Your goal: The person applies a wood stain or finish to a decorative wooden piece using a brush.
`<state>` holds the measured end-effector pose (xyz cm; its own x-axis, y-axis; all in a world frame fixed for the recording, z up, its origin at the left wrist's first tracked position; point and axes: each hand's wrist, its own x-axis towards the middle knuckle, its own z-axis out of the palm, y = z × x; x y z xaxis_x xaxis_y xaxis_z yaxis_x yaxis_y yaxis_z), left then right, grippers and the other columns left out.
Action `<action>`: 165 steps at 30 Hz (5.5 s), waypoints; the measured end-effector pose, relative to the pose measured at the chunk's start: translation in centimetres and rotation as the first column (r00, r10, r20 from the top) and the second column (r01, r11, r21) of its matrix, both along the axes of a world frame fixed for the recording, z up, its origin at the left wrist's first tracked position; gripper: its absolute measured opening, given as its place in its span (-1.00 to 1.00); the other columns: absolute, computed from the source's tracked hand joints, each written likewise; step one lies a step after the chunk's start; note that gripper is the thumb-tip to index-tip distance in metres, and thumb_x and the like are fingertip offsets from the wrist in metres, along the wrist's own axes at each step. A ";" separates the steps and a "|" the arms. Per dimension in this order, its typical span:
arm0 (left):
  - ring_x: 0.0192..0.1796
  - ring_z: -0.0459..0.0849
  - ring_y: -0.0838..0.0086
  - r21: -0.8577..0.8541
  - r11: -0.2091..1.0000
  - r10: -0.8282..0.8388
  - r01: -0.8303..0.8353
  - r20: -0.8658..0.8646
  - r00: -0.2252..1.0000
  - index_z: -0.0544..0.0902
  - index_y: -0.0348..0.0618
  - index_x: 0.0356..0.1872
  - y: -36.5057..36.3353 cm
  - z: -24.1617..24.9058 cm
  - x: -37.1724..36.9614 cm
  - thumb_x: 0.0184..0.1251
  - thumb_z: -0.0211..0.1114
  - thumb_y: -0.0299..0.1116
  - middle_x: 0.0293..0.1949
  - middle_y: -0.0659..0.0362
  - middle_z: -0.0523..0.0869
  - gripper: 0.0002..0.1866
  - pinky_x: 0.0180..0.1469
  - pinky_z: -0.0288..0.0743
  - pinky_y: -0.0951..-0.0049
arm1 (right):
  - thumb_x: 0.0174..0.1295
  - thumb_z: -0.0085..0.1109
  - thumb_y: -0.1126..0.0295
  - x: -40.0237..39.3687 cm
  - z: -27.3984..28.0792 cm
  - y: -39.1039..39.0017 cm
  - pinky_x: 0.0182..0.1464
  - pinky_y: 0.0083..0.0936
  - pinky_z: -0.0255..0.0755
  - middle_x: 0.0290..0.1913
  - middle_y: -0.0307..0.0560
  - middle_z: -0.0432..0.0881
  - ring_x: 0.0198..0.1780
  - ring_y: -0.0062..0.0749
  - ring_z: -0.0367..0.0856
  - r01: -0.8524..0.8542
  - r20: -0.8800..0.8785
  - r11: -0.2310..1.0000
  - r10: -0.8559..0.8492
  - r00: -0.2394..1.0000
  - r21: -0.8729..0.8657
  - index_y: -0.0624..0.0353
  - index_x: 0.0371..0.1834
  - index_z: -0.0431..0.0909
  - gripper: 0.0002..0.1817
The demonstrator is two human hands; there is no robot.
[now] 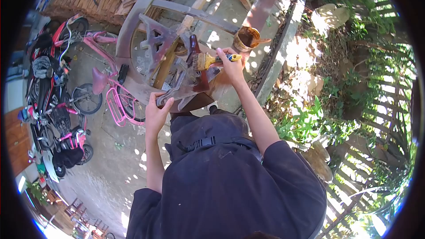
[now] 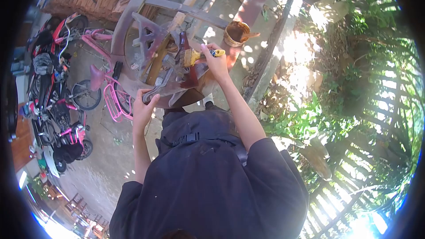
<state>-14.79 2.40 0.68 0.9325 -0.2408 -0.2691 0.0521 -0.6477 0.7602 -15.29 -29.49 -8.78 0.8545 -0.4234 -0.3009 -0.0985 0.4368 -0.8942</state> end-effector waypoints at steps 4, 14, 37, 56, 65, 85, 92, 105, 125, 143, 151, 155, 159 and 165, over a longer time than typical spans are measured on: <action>-0.15 0.76 0.47 -0.018 0.999 -0.038 0.038 -0.046 0.998 0.62 -0.28 0.06 0.8 -0.4 0.9 0.39 0.57 -0.15 -0.20 0.07 0.81 -0.54 -0.02 0.60 0.43 | 0.58 0.26 0.22 -1.9 -1.1 -0.7 -0.26 -0.51 0.77 -0.19 -0.06 0.74 -0.38 -0.30 0.82 0.053 -0.023 0.998 -0.052 0.998 0.030 0.31 -0.15 0.63 -0.69; -0.14 0.72 0.44 0.035 0.999 -0.010 0.013 -0.077 0.997 0.62 -0.32 0.10 0.6 -0.1 0.6 0.40 0.56 -0.13 -0.19 0.06 0.80 -0.50 0.00 0.58 0.39 | 0.56 0.27 0.15 -3.3 -3.6 -2.0 -0.38 -0.59 0.56 -0.45 -0.23 0.70 -0.45 -0.51 0.79 0.005 -0.198 0.965 -0.058 0.978 -0.262 0.29 -0.28 0.68 -0.61; -0.18 0.73 0.48 -0.003 0.994 0.110 -0.110 -0.051 0.993 0.61 -0.29 0.05 -1.1 0.6 -0.6 0.39 0.56 -0.17 -0.20 0.08 0.81 -0.55 -0.02 0.60 0.42 | 0.37 0.40 0.41 0.1 -2.4 -1.8 -0.23 -0.58 0.58 -0.32 -0.19 0.82 -0.30 -0.58 0.79 -0.264 0.006 0.889 0.287 0.958 -0.373 0.28 -0.16 0.77 -0.86; -0.17 0.73 0.49 0.008 0.994 0.110 -0.110 -0.078 0.991 0.61 -0.30 0.07 -1.0 0.4 -0.7 0.41 0.55 -0.20 -0.20 0.10 0.80 -0.56 0.00 0.59 0.43 | 0.41 0.37 0.37 0.9 0.7 -0.9 -0.25 -0.58 0.61 -0.29 -0.15 0.81 -0.36 -0.58 0.77 -0.417 -0.123 0.836 0.401 0.908 -0.355 0.30 -0.08 0.77 -0.80; -0.16 0.74 0.49 0.053 0.997 0.057 -0.056 -0.029 0.998 0.61 -0.30 0.05 -1.3 1.2 -0.7 0.41 0.55 -0.20 -0.19 0.10 0.80 -0.57 0.00 0.59 0.43 | 0.38 0.38 0.36 0.3 -1.5 -0.9 -0.18 -0.50 0.59 -0.25 -0.11 0.84 -0.31 -0.51 0.76 -0.432 -0.152 0.858 0.405 0.901 -0.276 0.28 -0.07 0.78 -0.79; -0.18 0.73 0.48 0.017 0.998 0.054 -0.054 -0.006 0.999 0.61 -0.30 0.04 -1.3 0.7 -0.5 0.41 0.55 -0.21 -0.22 0.11 0.79 -0.58 -0.02 0.59 0.42 | 0.52 0.33 0.30 0.4 -0.8 0.9 -0.28 -0.62 0.60 -0.27 -0.18 0.80 -0.30 -0.58 0.79 -0.097 0.073 0.971 0.116 0.991 -0.219 0.33 -0.01 0.77 -0.73; -0.19 0.75 0.49 0.020 0.999 0.032 -0.032 0.012 0.999 0.59 -0.28 0.05 -1.9 1.1 -0.8 0.41 0.55 -0.21 -0.23 0.09 0.82 -0.57 -0.04 0.61 0.42 | 0.70 -0.01 -0.02 4.9 3.7 3.4 -0.24 -0.39 0.61 -0.50 -0.14 0.63 -0.40 -0.48 0.68 0.044 0.091 0.962 -0.020 0.996 -0.269 0.26 -0.46 0.50 -0.39; -0.18 0.77 0.47 0.021 0.997 0.078 -0.079 0.015 0.997 0.63 -0.30 0.07 0.0 -0.5 -0.7 0.40 0.56 -0.19 -0.22 0.07 0.83 -0.56 -0.03 0.61 0.41 | 0.68 -0.02 -0.12 7.1 -0.4 5.1 -0.64 -0.50 0.05 -0.70 -0.34 0.19 -0.72 -0.58 0.14 0.307 0.085 0.923 -0.334 0.939 0.232 0.00 -0.57 0.17 -0.36; -0.17 0.76 0.42 0.004 0.995 0.104 -0.104 -0.005 0.995 0.64 -0.28 0.06 2.4 -2.2 -1.0 0.39 0.55 -0.12 -0.21 0.07 0.82 -0.53 0.00 0.60 0.38 | 0.70 -0.04 -0.09 5.1 -1.0 7.7 -0.60 -0.49 0.06 -0.70 -0.34 0.19 -0.70 -0.59 0.13 0.126 0.269 0.918 -0.238 0.933 0.375 0.04 -0.56 0.22 -0.37; -0.16 0.82 0.12 0.078 0.989 0.126 -0.124 -0.023 0.992 0.64 -0.17 0.08 1.9 -1.5 -1.6 0.34 0.52 0.05 -0.21 -0.06 0.84 -0.46 -0.04 0.62 0.20 | 0.71 -0.06 -0.10 7.4 -0.1 5.3 -0.58 -0.46 0.17 -0.68 -0.32 0.17 -0.69 -0.53 0.17 0.038 0.162 0.987 -0.063 0.985 0.153 0.04 -0.53 0.21 -0.38; -0.12 0.83 0.07 0.117 0.984 0.143 -0.137 -0.048 0.988 0.64 -0.14 0.09 2.4 -1.3 -1.5 0.32 0.51 0.09 -0.19 -0.08 0.84 -0.44 -0.02 0.62 0.16 | 0.70 -0.06 -0.11 7.8 0.5 8.1 -0.58 -0.46 0.14 -0.68 -0.30 0.17 -0.69 -0.50 0.18 0.126 0.229 0.938 -0.206 0.951 0.323 0.04 -0.54 0.20 -0.37; -0.11 0.83 0.07 0.107 0.982 0.160 -0.155 -0.043 0.986 0.64 -0.13 0.09 2.4 -1.1 -1.7 0.32 0.51 0.09 -0.18 -0.07 0.84 -0.45 -0.02 0.62 0.16 | 0.70 -0.06 -0.10 7.5 0.3 6.3 -0.58 -0.45 0.12 -0.69 -0.30 0.17 -0.69 -0.51 0.16 0.123 0.167 0.967 -0.163 0.972 0.225 0.04 -0.54 0.19 -0.37; -0.13 0.83 0.10 0.146 0.980 0.150 -0.135 -0.094 0.984 0.64 -0.13 0.09 1.7 0.6 -1.5 0.32 0.50 0.09 -0.19 -0.06 0.84 -0.45 -0.02 0.62 0.18 | 0.71 -0.09 -0.11 9.3 2.8 8.4 -0.60 -0.47 0.13 -0.70 -0.31 0.17 -0.71 -0.54 0.16 0.141 0.314 0.871 -0.315 0.896 0.471 0.05 -0.53 0.19 -0.37; -0.15 0.84 0.15 0.111 0.979 0.181 -0.173 -0.064 0.981 0.66 -0.11 0.10 2.9 -1.2 -2.1 0.31 0.51 0.11 -0.19 -0.03 0.85 -0.44 -0.02 0.63 0.21 | 0.72 -0.12 -0.13 5.9 -1.3 6.5 -0.43 -0.39 0.29 -0.70 -0.28 0.17 -0.60 -0.50 0.29 -0.011 0.182 0.990 -0.015 0.983 0.142 0.04 -0.56 0.20 -0.35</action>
